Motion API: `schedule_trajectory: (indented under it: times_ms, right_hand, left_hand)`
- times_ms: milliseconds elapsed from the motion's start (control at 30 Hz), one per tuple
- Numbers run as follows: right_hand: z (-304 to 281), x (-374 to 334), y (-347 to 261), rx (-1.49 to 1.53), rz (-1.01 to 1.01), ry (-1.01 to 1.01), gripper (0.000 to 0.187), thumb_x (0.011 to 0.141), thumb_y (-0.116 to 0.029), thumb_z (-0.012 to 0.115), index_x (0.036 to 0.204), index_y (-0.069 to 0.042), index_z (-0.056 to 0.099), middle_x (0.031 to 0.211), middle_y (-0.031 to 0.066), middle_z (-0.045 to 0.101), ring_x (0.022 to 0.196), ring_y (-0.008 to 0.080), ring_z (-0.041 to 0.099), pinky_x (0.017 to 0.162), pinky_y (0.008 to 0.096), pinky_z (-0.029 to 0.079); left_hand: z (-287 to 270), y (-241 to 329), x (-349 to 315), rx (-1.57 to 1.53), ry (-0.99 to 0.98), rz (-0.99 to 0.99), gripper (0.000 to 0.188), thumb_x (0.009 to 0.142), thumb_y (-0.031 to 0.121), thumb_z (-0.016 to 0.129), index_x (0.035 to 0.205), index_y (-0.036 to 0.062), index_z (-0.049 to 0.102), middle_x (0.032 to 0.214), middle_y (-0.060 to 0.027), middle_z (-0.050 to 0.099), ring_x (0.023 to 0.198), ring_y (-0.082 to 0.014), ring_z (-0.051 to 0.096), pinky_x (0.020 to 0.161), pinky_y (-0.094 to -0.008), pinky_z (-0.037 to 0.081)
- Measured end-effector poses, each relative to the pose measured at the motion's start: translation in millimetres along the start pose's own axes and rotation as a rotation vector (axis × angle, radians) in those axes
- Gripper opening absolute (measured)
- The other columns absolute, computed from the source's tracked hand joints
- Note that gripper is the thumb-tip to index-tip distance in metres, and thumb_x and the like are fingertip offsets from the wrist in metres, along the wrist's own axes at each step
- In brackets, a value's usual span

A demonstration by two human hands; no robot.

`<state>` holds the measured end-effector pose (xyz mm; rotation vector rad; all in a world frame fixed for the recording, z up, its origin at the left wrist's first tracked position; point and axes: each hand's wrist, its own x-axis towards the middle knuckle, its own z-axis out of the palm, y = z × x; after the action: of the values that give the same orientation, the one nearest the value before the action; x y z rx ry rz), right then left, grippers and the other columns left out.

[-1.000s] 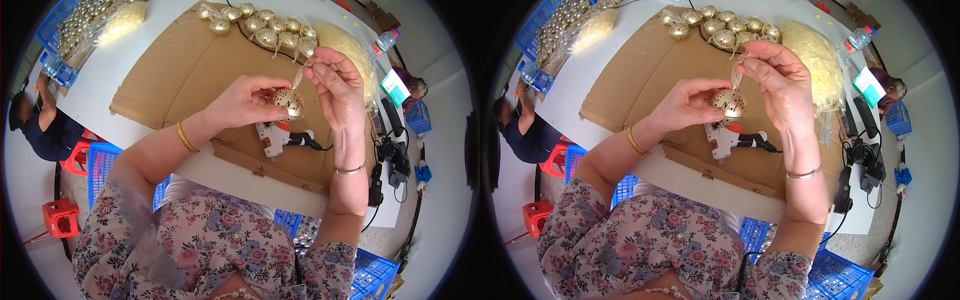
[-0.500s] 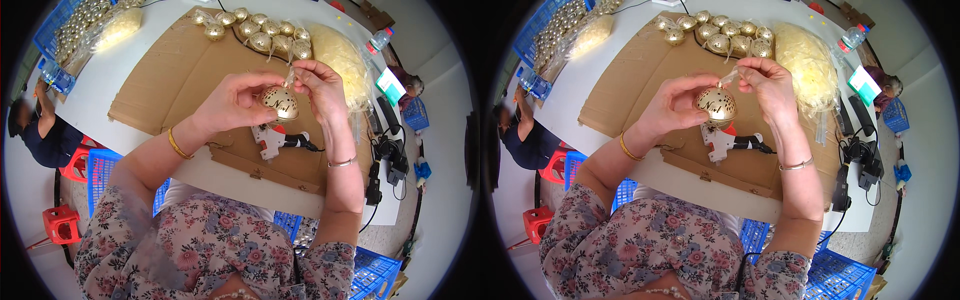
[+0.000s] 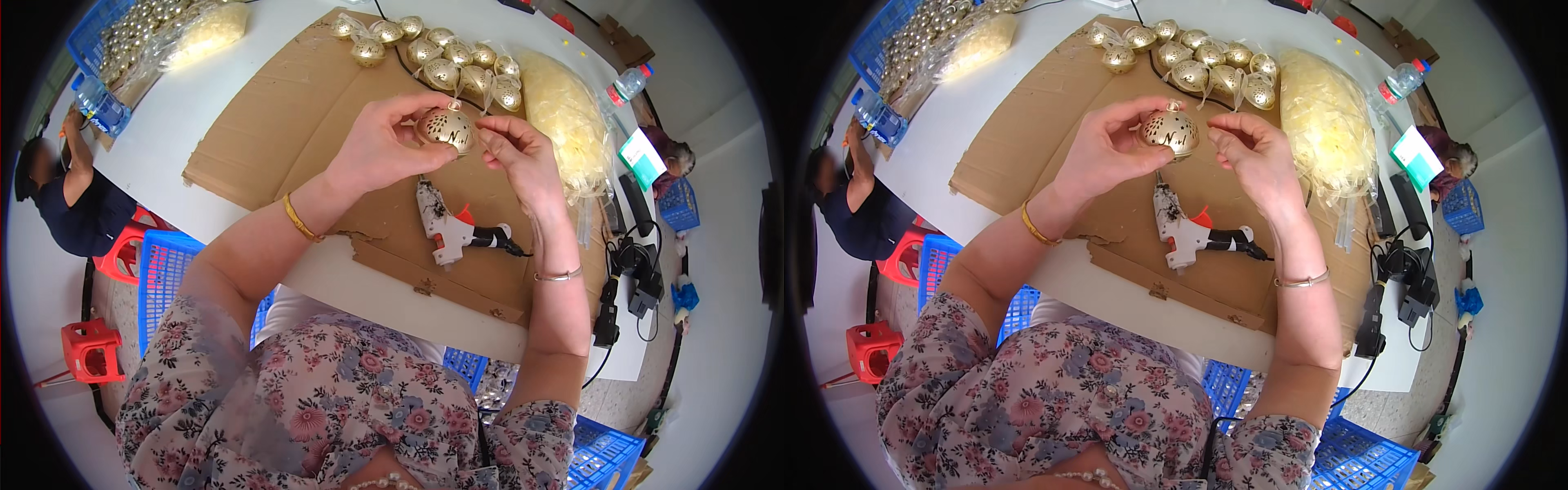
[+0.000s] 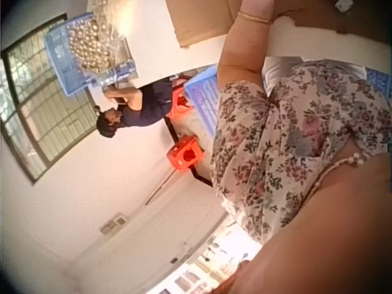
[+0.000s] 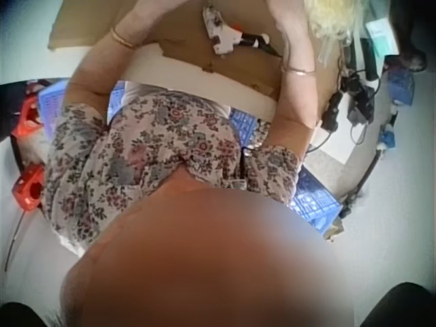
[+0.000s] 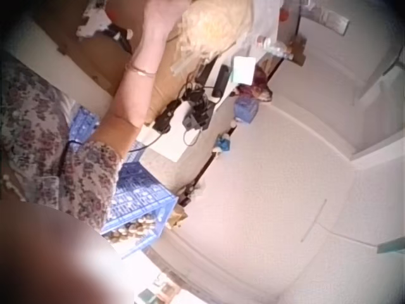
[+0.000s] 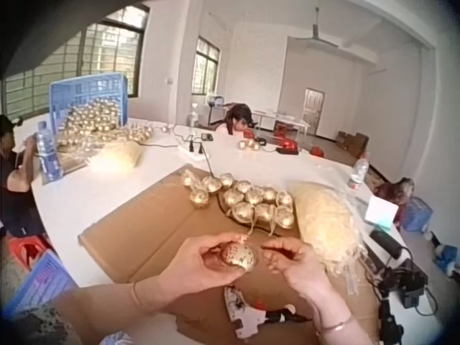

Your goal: Attaching ribbons to gold Christmas baubles using a hot glue gun.

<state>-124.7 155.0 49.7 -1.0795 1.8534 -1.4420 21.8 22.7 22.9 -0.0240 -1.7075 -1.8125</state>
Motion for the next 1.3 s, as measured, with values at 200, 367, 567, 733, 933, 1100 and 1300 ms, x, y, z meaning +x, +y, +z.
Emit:
schedule_trajectory:
  times_ms: [200,367,567,733,933,1100,1300]
  right_hand:
    - [11.3,-10.6,-3.8,-0.043,-0.143,-0.158,0.038,0.085,-0.014,0.058,0.121,-0.001,0.049,0.098,0.0077,0.061,0.081,0.0125,0.058,0.075,0.0243,0.047]
    - [17.2,-7.1,-2.9,0.186,-0.057,-0.141,0.042,0.087,-0.012,0.055,0.124,0.005,0.043,0.107,0.0115,0.058,0.093,0.0161,0.057,0.080,0.0272,0.047]
    - [19.8,-8.6,-2.1,0.275,-0.084,-0.088,0.041,0.086,-0.008,0.055,0.123,0.007,0.043,0.110,0.0119,0.057,0.096,0.0157,0.056,0.082,0.0278,0.047]
    - [19.8,-12.8,-0.5,0.313,-0.080,-0.112,0.040,0.086,-0.007,0.056,0.121,0.007,0.044,0.110,0.0113,0.057,0.095,0.0148,0.056,0.079,0.0271,0.048]
    - [21.4,-9.8,0.7,0.296,-0.062,-0.079,0.037,0.086,-0.008,0.056,0.120,0.005,0.046,0.107,0.0114,0.058,0.090,0.0142,0.057,0.077,0.0263,0.048]
    - [0.5,-16.5,-19.7,-0.203,-0.239,-0.120,0.042,0.078,-0.001,0.060,0.119,0.000,0.051,0.106,0.0078,0.059,0.092,0.0146,0.056,0.081,0.0268,0.046]
    - [-19.2,-32.6,-27.6,-0.806,-0.321,-0.449,0.052,0.063,-0.003,0.068,0.113,-0.005,0.056,0.115,0.0104,0.055,0.103,0.0249,0.053,0.091,0.0344,0.041]
  left_hand:
    - [-6.9,-9.5,5.7,0.177,0.191,0.077,0.048,0.066,0.010,0.073,0.108,-0.0031,0.056,0.096,-0.0067,0.059,0.080,-0.0083,0.057,0.066,-0.0218,0.047]
    - [-7.2,-9.3,3.4,0.351,0.117,0.182,0.051,0.070,0.001,0.072,0.117,0.0018,0.052,0.111,-0.0076,0.053,0.097,-0.0139,0.055,0.081,-0.0272,0.048]
    - [-2.2,-2.0,-0.2,0.433,0.026,0.255,0.057,0.066,0.002,0.074,0.118,0.0051,0.052,0.120,-0.0077,0.049,0.100,-0.0153,0.053,0.084,-0.0289,0.046]
    - [3.6,8.1,-4.3,0.482,-0.006,0.201,0.059,0.065,0.002,0.075,0.119,0.0071,0.052,0.120,-0.0073,0.048,0.099,-0.0146,0.053,0.084,-0.0290,0.047]
    - [-3.4,-13.2,2.3,0.400,0.067,0.307,0.053,0.063,0.006,0.076,0.112,0.0023,0.055,0.107,-0.0085,0.055,0.085,-0.0143,0.057,0.071,-0.0257,0.049]
    - [-18.2,-1.4,16.7,0.116,0.154,-0.022,0.055,0.069,-0.001,0.070,0.120,-0.0023,0.048,0.103,-0.0065,0.058,0.086,-0.0116,0.057,0.075,-0.0229,0.048]
    - [-49.5,-24.4,21.1,-0.198,0.234,-0.092,0.054,0.073,-0.008,0.064,0.123,-0.0057,0.044,0.104,-0.0096,0.059,0.089,-0.0139,0.058,0.079,-0.0239,0.047]
